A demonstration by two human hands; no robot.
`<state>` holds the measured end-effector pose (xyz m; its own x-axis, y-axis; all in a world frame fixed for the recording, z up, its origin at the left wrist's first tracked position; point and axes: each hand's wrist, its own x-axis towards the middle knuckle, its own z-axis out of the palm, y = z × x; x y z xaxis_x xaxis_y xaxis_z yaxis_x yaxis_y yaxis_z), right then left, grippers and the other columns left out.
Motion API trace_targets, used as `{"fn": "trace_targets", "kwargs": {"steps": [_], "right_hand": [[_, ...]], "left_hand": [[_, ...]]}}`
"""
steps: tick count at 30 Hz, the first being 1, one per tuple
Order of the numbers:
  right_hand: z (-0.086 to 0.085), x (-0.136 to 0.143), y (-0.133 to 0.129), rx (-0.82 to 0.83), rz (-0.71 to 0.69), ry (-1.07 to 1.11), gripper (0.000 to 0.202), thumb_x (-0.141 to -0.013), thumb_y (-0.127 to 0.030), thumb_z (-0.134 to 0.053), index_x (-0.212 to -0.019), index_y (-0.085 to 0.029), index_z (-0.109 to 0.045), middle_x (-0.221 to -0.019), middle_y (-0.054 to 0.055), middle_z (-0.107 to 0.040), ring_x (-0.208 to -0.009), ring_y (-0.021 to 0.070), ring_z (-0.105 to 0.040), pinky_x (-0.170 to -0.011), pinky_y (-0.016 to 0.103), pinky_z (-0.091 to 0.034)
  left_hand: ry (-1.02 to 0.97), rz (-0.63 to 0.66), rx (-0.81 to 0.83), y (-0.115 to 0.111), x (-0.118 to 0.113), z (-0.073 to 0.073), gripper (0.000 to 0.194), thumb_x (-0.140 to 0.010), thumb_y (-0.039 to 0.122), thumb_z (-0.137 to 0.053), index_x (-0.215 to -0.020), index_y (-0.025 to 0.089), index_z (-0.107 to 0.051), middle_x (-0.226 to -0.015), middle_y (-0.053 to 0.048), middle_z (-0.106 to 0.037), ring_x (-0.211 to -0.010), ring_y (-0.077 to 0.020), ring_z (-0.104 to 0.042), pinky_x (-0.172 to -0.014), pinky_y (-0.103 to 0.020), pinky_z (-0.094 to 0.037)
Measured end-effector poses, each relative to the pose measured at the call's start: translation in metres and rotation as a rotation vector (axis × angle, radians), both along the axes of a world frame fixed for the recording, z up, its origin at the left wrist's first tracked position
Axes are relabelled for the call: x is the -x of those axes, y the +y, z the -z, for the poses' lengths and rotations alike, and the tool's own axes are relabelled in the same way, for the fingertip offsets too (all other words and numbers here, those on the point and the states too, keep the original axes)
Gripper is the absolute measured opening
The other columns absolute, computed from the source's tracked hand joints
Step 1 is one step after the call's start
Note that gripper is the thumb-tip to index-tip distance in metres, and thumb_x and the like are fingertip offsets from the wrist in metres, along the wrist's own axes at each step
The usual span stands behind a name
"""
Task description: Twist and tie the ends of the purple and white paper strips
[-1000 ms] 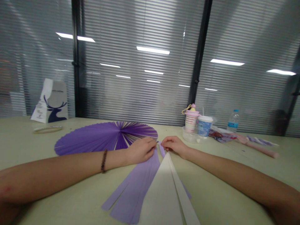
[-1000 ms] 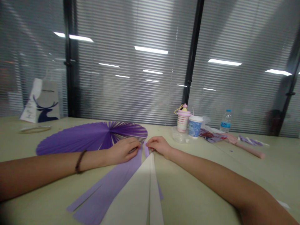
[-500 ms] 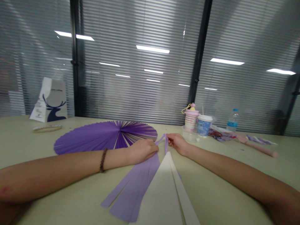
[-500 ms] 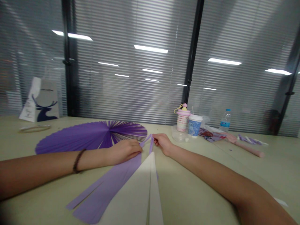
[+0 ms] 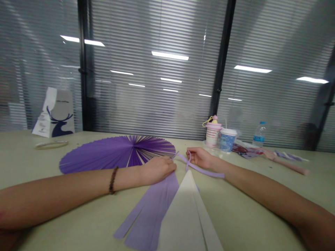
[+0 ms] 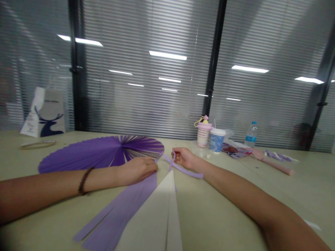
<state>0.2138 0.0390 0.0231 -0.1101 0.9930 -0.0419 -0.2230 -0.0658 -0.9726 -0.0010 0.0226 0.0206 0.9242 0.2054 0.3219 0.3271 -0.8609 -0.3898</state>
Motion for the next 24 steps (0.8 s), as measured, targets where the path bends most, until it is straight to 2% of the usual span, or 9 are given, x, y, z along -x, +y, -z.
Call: {"fn": "trace_targets", "kwargs": {"steps": [6, 14, 24], "right_hand": [[0.0054, 0.0046, -0.0006, -0.058, -0.006, -0.021, 0.016, -0.074, -0.011, -0.052, -0.058, -0.011, -0.05, -0.05, -0.002, -0.052, -0.044, 0.0044, -0.046, -0.044, 0.015, -0.037], [0.0095, 0.0011, 0.0011, -0.084, -0.053, -0.05, 0.02, -0.076, -0.027, -0.053, -0.063, -0.012, -0.052, -0.051, -0.002, -0.052, -0.044, 0.0041, -0.046, -0.044, 0.015, -0.037], [0.0055, 0.0046, -0.0004, -0.061, -0.111, -0.195, 0.053, -0.072, -0.058, -0.042, -0.068, -0.009, -0.061, -0.063, 0.005, -0.06, -0.052, 0.0081, -0.052, -0.049, 0.017, -0.04]], "left_hand": [[0.04, 0.006, -0.045, 0.0002, 0.001, 0.0, 0.01, -0.08, 0.014, -0.041, -0.078, 0.015, -0.051, -0.076, -0.006, -0.056, -0.075, -0.0174, -0.048, -0.065, -0.027, -0.038], [0.022, 0.006, -0.023, -0.003, -0.0003, -0.0023, 0.012, -0.08, 0.014, -0.04, -0.074, 0.014, -0.051, -0.073, -0.006, -0.055, -0.073, -0.0175, -0.049, -0.064, -0.027, -0.039], [0.029, -0.002, -0.006, -0.0037, 0.0001, -0.0035, 0.012, -0.08, 0.013, -0.04, -0.078, 0.014, -0.052, -0.075, -0.006, -0.056, -0.075, -0.0176, -0.05, -0.065, -0.027, -0.039]]}}
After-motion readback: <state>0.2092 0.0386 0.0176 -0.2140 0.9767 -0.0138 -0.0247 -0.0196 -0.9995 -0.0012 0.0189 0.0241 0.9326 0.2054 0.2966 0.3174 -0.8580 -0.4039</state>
